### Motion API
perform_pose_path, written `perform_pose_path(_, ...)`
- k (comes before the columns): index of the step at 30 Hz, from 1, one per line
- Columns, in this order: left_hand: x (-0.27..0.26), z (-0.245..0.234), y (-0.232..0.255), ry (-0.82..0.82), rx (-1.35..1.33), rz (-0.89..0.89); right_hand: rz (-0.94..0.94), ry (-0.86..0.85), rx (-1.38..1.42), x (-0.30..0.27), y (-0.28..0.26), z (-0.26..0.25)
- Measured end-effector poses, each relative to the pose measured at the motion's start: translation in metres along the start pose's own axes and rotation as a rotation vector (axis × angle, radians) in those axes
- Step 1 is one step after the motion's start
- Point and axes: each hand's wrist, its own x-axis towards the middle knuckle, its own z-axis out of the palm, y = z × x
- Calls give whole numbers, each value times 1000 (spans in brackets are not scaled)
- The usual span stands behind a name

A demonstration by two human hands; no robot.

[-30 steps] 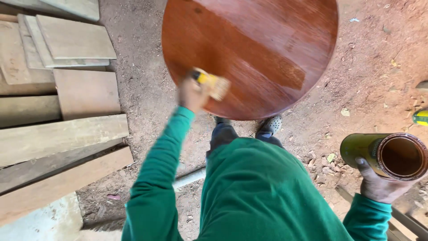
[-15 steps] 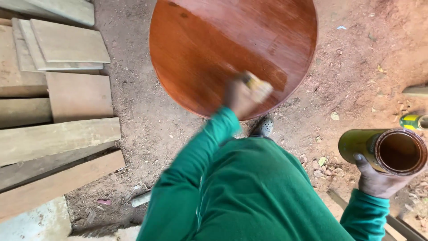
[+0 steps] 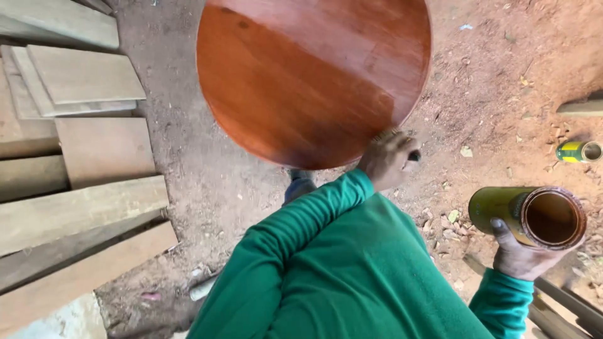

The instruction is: Applying varnish to a wooden side table using a paintbrush.

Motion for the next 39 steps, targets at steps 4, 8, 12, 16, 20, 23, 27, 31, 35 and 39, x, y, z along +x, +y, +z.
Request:
perform_pose_path(4, 50, -94, 12, 334, 132, -17, -15, 33, 46, 2, 5, 0)
perform_pose_path(8, 43, -83, -55, 282, 636, -126, 30, 44, 21, -1, -1, -3)
perform_pose_path(12, 7, 25, -15, -38, 470, -33, 120, 58, 97, -2, 16, -6)
perform_pose_path(16, 30, 25, 35, 18, -32, -11, 44, 68, 37, 5, 25, -11)
perform_pose_path(20, 75, -60, -23, 224, -277, -311, 77, 57, -59, 7, 23, -26)
perform_pose_path(23, 84, -92, -103, 318, 165, -206, 81, 56, -6, 7, 21, -36)
perform_pose_path(27, 97, -75, -52, 65, 646, -266, 110, 60, -84, 5, 19, -52)
perform_pose_path(31, 59, 77, -16, -7, 395, 13, 91, 87, -74, 8, 32, -55)
perform_pose_path(35, 87, 25, 19, 44, -54, -105, 88, 82, -82, 19, 29, -51)
perform_pose_path(39, 94, -72, -82, 309, -167, -333, 4, 41, -50, 17, 14, -51)
